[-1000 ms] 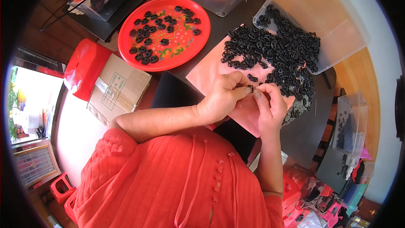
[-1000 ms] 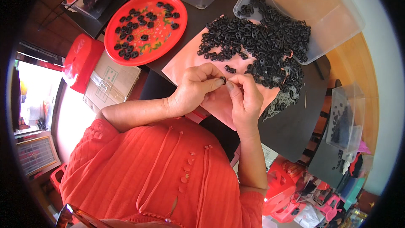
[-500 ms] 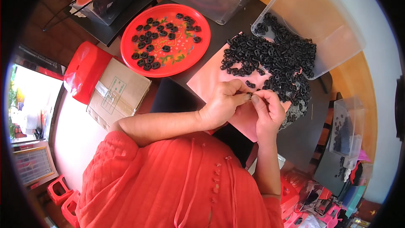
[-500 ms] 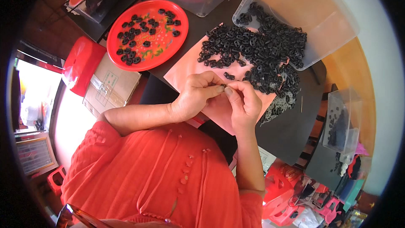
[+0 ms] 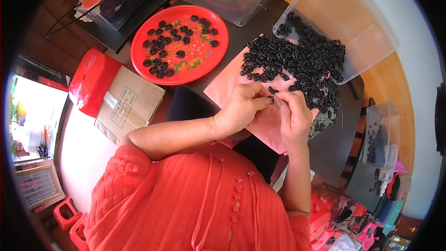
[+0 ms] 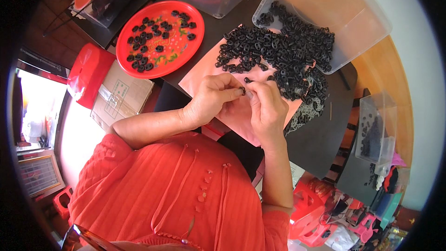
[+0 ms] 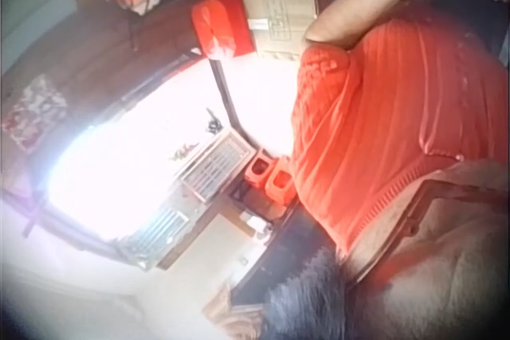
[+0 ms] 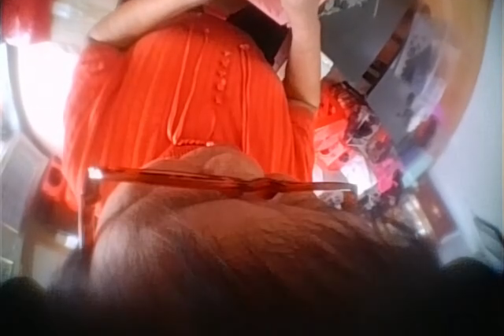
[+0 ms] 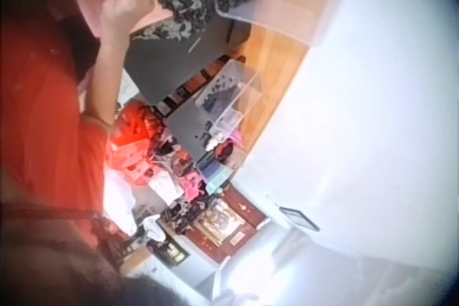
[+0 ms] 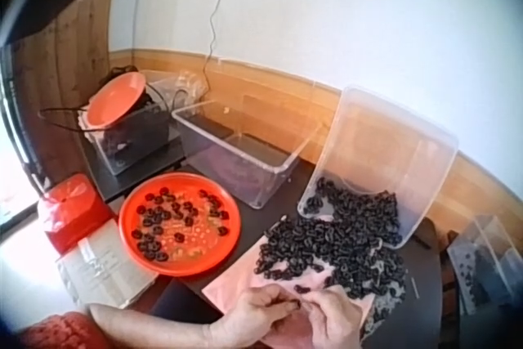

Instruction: The person sorts small black plastic parts by hand on a workspace, separating them into a sorting bin and a red tray.

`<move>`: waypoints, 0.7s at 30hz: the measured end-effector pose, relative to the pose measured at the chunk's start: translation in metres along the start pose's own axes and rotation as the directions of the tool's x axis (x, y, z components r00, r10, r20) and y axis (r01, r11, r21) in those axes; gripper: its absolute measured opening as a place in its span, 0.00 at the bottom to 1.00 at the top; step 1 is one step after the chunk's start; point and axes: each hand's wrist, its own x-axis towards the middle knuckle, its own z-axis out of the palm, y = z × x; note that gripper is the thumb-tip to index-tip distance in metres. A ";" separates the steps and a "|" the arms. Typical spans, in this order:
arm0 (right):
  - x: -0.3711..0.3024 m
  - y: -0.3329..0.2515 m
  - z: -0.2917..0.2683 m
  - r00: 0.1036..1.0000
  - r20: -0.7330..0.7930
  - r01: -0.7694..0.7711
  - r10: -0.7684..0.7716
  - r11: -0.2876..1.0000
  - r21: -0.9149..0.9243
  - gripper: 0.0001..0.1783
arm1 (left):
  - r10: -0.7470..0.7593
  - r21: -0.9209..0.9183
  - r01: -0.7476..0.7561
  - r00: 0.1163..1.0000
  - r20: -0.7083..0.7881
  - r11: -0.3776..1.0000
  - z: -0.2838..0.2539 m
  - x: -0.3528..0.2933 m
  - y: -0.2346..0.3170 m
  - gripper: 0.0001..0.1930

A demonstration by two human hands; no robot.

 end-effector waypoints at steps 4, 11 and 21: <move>-0.008 0.004 0.006 0.996 0.021 -0.087 0.085 0.990 0.107 0.06 | -0.016 -0.020 0.016 1.000 -0.020 1.000 0.000 0.001 -0.001 0.05; -0.009 0.006 0.000 0.925 -0.125 -0.313 0.360 0.905 0.288 0.06 | -0.061 -0.228 0.044 0.996 -0.066 0.973 -0.007 0.003 -0.004 0.05; -0.015 -0.002 0.005 0.983 0.183 0.095 -0.007 0.873 -0.478 0.08 | -0.033 -0.325 0.016 0.998 -0.049 0.946 -0.013 0.000 -0.006 0.05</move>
